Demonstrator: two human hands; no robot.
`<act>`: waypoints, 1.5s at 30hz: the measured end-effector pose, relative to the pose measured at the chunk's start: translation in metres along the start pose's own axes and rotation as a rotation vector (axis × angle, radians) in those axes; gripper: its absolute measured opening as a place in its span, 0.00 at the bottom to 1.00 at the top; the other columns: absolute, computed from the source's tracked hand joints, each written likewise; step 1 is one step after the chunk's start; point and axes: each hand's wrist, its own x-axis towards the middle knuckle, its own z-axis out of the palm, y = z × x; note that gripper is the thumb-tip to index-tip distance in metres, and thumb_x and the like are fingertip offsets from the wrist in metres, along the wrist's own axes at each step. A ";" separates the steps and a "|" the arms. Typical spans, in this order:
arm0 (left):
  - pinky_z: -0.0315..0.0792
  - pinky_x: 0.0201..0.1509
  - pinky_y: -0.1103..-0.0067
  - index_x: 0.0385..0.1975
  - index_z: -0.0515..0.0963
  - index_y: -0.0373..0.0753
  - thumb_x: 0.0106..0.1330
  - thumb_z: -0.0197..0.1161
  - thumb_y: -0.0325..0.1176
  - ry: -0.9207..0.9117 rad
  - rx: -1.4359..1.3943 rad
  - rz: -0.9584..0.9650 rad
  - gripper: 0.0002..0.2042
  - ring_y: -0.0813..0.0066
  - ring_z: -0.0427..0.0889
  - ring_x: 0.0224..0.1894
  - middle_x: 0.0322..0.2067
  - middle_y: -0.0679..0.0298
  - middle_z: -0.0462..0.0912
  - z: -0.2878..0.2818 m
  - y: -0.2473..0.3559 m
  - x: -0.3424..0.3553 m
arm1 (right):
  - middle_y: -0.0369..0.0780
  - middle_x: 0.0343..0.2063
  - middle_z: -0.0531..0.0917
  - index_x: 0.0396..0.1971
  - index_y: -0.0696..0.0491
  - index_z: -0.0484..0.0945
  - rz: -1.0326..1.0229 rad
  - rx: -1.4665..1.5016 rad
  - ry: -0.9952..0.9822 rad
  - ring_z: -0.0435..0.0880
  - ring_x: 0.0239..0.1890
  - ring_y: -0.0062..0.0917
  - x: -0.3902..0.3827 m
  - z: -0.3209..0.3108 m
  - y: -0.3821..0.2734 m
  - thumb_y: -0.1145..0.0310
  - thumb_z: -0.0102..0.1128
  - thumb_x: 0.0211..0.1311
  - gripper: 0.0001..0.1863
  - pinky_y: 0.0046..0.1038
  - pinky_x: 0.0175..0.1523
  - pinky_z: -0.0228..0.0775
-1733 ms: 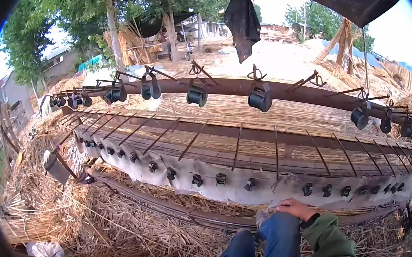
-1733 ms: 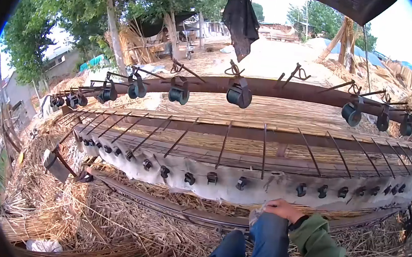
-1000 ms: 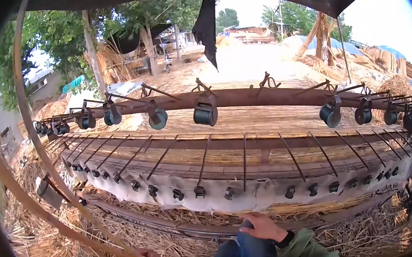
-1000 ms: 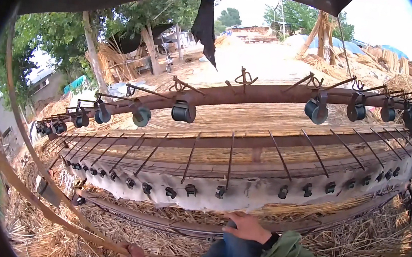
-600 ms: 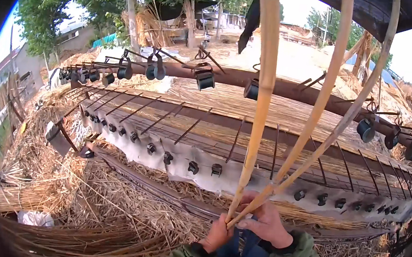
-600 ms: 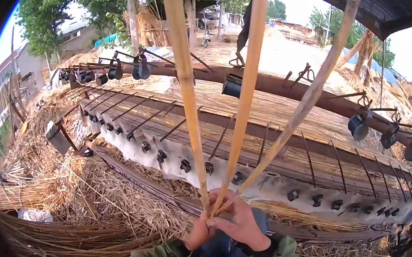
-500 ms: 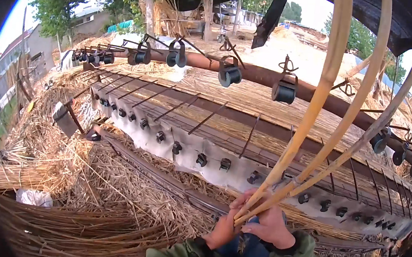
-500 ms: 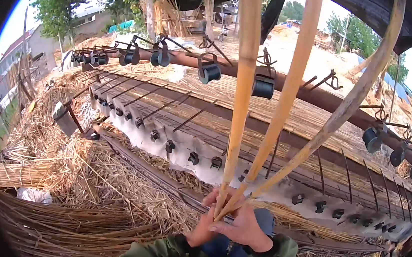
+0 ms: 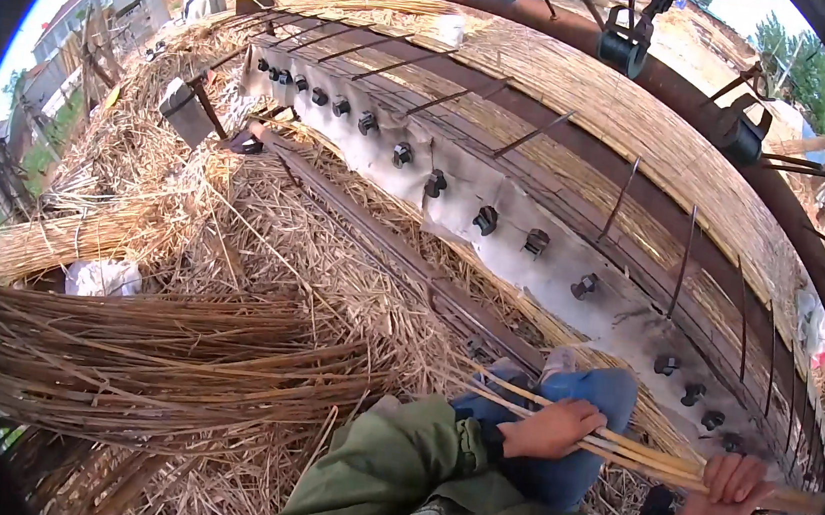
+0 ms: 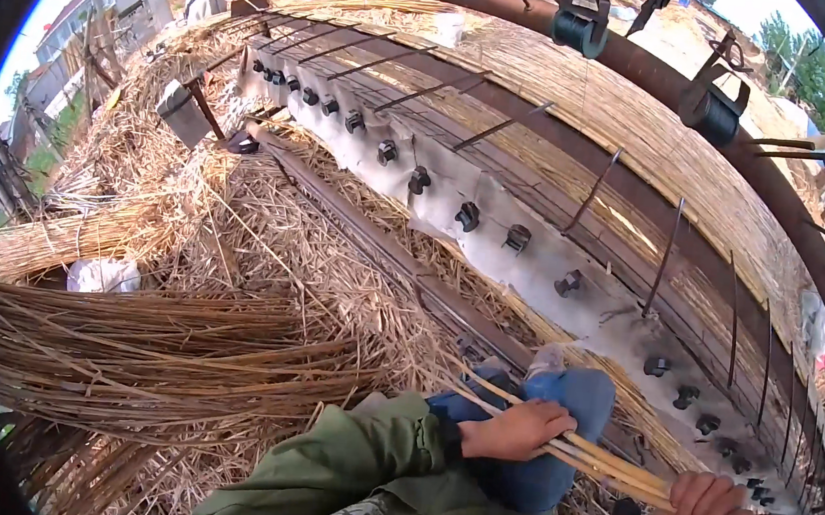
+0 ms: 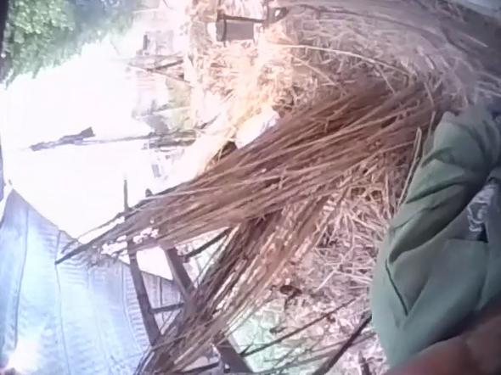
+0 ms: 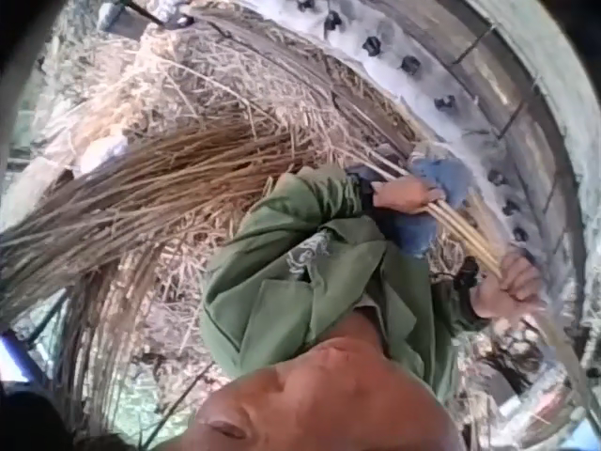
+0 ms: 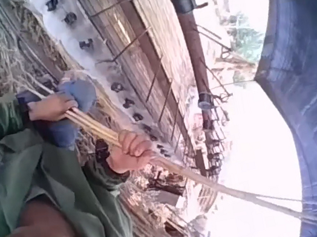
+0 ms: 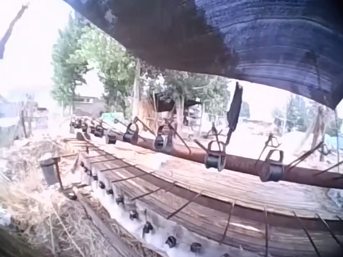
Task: Weaving bundles of straw into a mat using a manual mechanical loom.
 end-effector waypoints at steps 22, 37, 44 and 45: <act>0.66 0.43 0.72 0.38 0.73 0.42 0.43 0.60 0.28 0.172 0.688 -0.094 0.18 0.67 0.72 0.39 0.34 0.66 0.75 -0.129 -0.034 -0.026 | 0.31 0.12 0.53 0.18 0.50 0.58 -0.245 0.220 0.722 0.48 0.12 0.15 -0.100 -0.170 -0.018 0.62 0.39 0.68 0.17 0.20 0.22 0.47; 0.63 0.51 0.71 0.52 0.64 0.35 0.50 0.61 0.26 1.031 0.728 -0.558 0.26 0.59 0.65 0.51 0.50 0.54 0.66 -0.219 -0.037 -0.045 | 0.33 0.18 0.58 0.24 0.52 0.60 -0.131 0.176 0.808 0.57 0.20 0.19 -0.071 -0.101 0.039 0.59 0.39 0.68 0.15 0.21 0.28 0.55; 0.73 0.36 0.81 0.45 0.65 0.35 0.61 0.49 0.22 0.628 -1.393 -0.670 0.12 0.75 0.75 0.29 0.42 0.57 0.75 -0.158 0.001 -0.019 | 0.32 0.23 0.61 0.29 0.51 0.61 0.139 0.293 0.676 0.61 0.27 0.19 -0.070 -0.025 0.111 0.57 0.42 0.67 0.13 0.21 0.38 0.58; 0.74 0.35 0.82 0.43 0.66 0.35 0.62 0.49 0.24 0.506 -1.434 -0.655 0.10 0.77 0.75 0.30 0.41 0.57 0.76 -0.152 0.014 -0.017 | 0.32 0.23 0.61 0.29 0.51 0.61 0.141 0.299 0.670 0.61 0.27 0.19 -0.071 -0.024 0.113 0.57 0.42 0.67 0.13 0.21 0.38 0.58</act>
